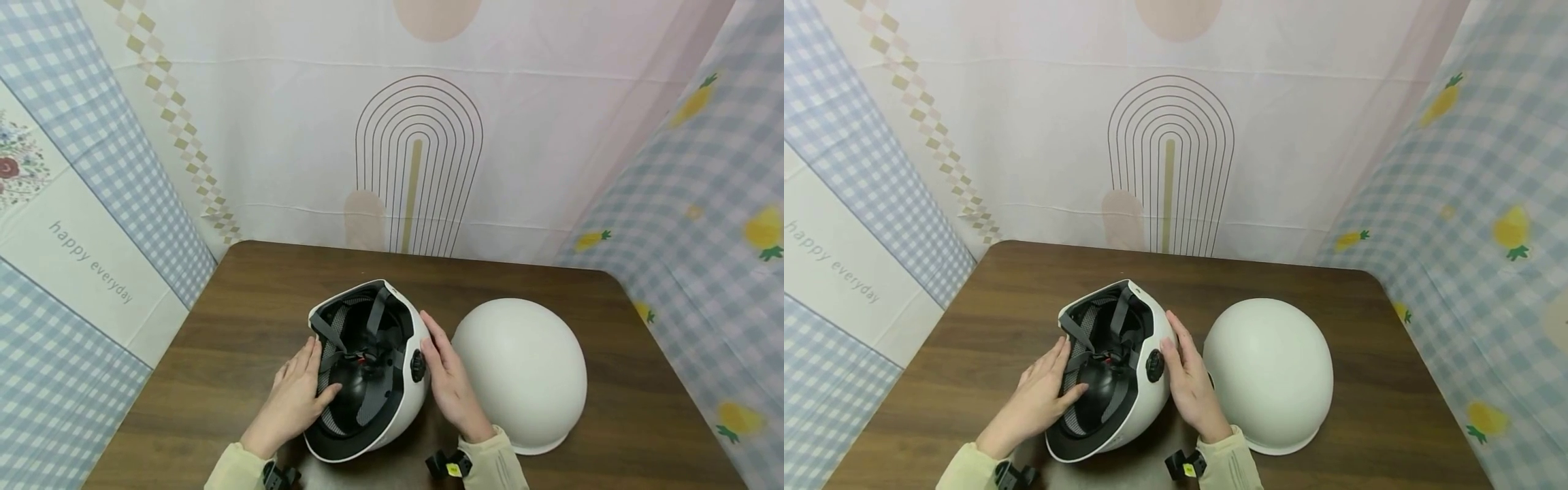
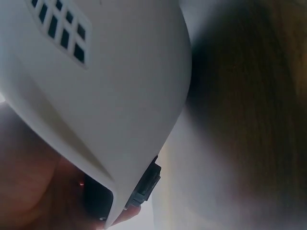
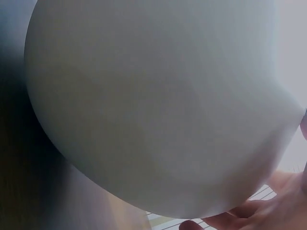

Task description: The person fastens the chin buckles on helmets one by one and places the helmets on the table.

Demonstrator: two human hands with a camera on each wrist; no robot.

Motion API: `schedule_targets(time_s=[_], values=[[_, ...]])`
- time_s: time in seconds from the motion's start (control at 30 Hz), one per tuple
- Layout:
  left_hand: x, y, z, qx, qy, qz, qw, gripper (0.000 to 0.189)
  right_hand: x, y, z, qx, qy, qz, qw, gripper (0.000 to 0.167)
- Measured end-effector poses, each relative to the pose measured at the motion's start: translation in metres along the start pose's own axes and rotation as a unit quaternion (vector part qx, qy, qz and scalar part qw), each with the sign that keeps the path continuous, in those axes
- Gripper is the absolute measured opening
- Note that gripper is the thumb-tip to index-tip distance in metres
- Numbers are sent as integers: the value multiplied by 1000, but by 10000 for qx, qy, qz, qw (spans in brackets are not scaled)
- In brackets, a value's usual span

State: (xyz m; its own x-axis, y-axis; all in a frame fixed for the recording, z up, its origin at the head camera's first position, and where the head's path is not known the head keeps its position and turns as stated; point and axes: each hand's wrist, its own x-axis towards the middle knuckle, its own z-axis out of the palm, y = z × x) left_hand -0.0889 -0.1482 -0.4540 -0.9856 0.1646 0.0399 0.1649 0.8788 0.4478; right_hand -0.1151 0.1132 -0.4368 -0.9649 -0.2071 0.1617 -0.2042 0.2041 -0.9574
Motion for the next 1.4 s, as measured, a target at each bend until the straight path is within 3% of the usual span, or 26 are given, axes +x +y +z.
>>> schedule_targets(time_s=[0.23,0.47,0.6,0.8,1.0,1.1,1.27,1.4], values=[[1,5,7,179,-55,9,9998,81,2,-3,0,63,77,-72,9999,47],[3,4,10,789,702,253,9941,81,0,-24,0,-85,-17,-17,10000,50],[4,3,11,969,854,315,9911,82,0,-36,1,-19,-58,34,10000,51],[6,1,12,1036,828,316,9907,83,3,-11,6,83,-26,-78,9999,50],[6,-8,18,551,1362,584,9874,84,2,-1,7,86,26,-33,10000,48],[5,-11,18,487,1491,719,9850,76,2,-1,7,137,45,-52,9999,49],[3,-10,12,537,1408,848,9849,47,2,0,8,141,90,-58,9998,49],[4,-8,7,668,1358,943,9840,38,3,-1,9,180,77,-34,9998,49]])
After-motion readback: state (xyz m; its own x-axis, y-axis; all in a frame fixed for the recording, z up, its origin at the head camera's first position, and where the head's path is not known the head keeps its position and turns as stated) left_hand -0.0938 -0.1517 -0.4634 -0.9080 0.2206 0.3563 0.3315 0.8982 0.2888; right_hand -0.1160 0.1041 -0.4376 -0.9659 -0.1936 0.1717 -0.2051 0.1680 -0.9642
